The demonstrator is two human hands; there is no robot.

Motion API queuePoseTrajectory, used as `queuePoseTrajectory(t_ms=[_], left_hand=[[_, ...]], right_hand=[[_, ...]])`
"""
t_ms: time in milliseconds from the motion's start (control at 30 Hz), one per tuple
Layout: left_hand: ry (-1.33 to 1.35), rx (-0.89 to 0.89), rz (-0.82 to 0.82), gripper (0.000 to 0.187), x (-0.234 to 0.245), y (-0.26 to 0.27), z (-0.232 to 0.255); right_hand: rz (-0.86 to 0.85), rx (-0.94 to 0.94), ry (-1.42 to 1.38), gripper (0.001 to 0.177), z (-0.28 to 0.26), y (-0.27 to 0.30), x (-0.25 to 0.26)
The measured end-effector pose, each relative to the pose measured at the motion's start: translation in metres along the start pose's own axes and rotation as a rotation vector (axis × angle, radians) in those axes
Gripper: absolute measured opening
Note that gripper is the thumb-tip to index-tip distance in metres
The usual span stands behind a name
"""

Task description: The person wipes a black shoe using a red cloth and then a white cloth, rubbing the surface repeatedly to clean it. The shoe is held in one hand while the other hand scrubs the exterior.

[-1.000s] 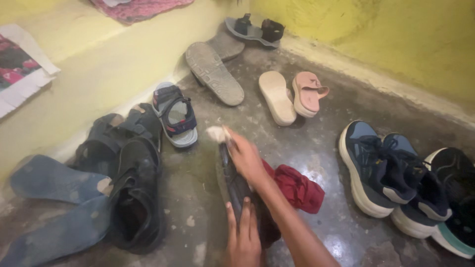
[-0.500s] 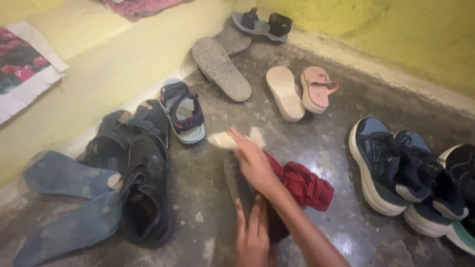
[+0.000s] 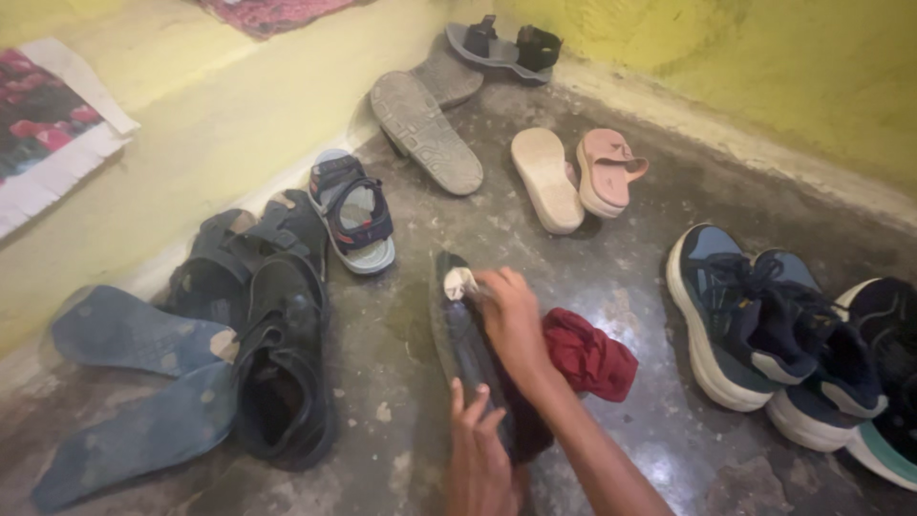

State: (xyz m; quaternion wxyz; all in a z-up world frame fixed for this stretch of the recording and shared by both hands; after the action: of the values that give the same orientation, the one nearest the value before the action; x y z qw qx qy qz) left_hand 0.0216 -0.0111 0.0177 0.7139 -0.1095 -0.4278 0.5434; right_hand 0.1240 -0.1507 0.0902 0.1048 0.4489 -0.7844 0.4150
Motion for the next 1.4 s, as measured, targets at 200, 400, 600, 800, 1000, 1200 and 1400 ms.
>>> queuePoseTrajectory(t_ms=[200, 400, 600, 800, 1000, 1200, 1400], left_hand=[[0.078, 0.1, -0.073, 0.109, 0.013, -0.006, 0.019], [0.041, 0.296, -0.164, 0.124, 0.017, -0.015, 0.024], [-0.079, 0.219, -0.094, 0.099, 0.022, -0.011, 0.017], [-0.118, 0.283, -0.158, 0.097, 0.026, -0.016, 0.026], [-0.02, 0.316, -0.136, 0.092, 0.03, -0.016, 0.022], [-0.241, 0.2, -0.055, 0.084, 0.007, -0.012, 0.003], [-0.131, 0.233, 0.005, 0.104, -0.007, -0.004, -0.009]], right_hand=[[-0.217, -0.166, -0.098, 0.034, -0.006, 0.113, 0.071], [-0.064, -0.192, -0.052, 0.033, -0.011, 0.084, 0.055], [-0.019, -0.025, -0.016, 0.043, -0.029, 0.13, 0.046], [-0.101, -0.266, -0.038, 0.038, -0.02, 0.156, 0.062], [0.071, -0.072, -0.093, 0.032, -0.049, 0.053, 0.014], [0.053, -0.28, -0.057, 0.032, -0.054, 0.09, 0.035], [0.102, -0.123, 0.206, 0.042, -0.009, -0.02, -0.038]])
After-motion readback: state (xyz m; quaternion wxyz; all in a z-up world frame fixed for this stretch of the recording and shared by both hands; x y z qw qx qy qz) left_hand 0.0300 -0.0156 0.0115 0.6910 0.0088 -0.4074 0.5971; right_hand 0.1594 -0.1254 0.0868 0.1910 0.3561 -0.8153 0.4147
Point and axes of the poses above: each hand's wrist, its own y-axis away from the middle knuckle, its own x-axis out of the back of the hand, z = x × y, the point moved 3 cm from there along -y, towards the middle knuckle, and after that the axes turned 3 degrees about -x, right-handed, at the moved point
